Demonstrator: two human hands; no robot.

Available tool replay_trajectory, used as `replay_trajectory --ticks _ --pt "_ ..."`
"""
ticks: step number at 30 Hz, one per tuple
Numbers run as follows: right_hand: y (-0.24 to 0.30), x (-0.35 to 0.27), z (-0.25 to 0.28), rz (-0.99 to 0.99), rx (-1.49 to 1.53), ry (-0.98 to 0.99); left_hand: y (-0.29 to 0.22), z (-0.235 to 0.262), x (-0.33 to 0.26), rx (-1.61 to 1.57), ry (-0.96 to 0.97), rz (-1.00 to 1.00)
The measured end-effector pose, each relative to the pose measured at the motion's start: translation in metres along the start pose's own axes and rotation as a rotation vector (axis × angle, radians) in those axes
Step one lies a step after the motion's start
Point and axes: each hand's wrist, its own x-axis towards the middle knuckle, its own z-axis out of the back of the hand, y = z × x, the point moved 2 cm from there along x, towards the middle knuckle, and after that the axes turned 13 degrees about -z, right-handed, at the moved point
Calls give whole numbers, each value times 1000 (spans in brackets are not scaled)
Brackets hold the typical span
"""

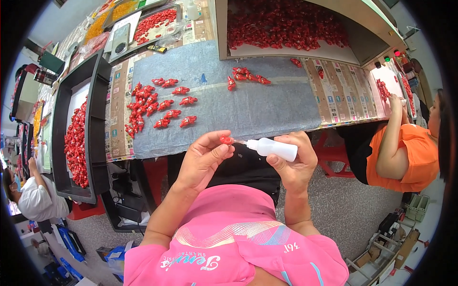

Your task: The person assembles small red toy parts by applying glue from a glue bottle to them.

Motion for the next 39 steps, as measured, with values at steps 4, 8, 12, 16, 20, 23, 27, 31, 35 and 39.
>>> replay_trajectory --ticks 4,8,12,16,20,23,27,31,35,39 --pt "0 0 -1 14 -9 0 1 0 1 -8 5 4" --pt "-3 0 -1 12 -1 -4 1 1 1 -23 9 6" --pt "-2 -1 -1 3 -20 2 0 -1 0 -20 11 13" --pt "-3 -1 -1 4 -10 -4 0 0 0 -23 1 14" --pt "-2 -1 1 -3 -38 2 1 1 0 -15 9 9" --pt "0 -3 1 0 -40 -15 2 2 0 -2 -6 0" --pt "2 -4 3 12 -85 -4 2 3 0 8 2 -1" --pt "4 -4 4 22 -113 -8 4 3 0 9 6 -3" --pt "6 -5 4 22 -119 -8 5 4 0 20 6 -8" --pt "6 -6 5 37 -140 -3 5 1 0 -8 6 6"
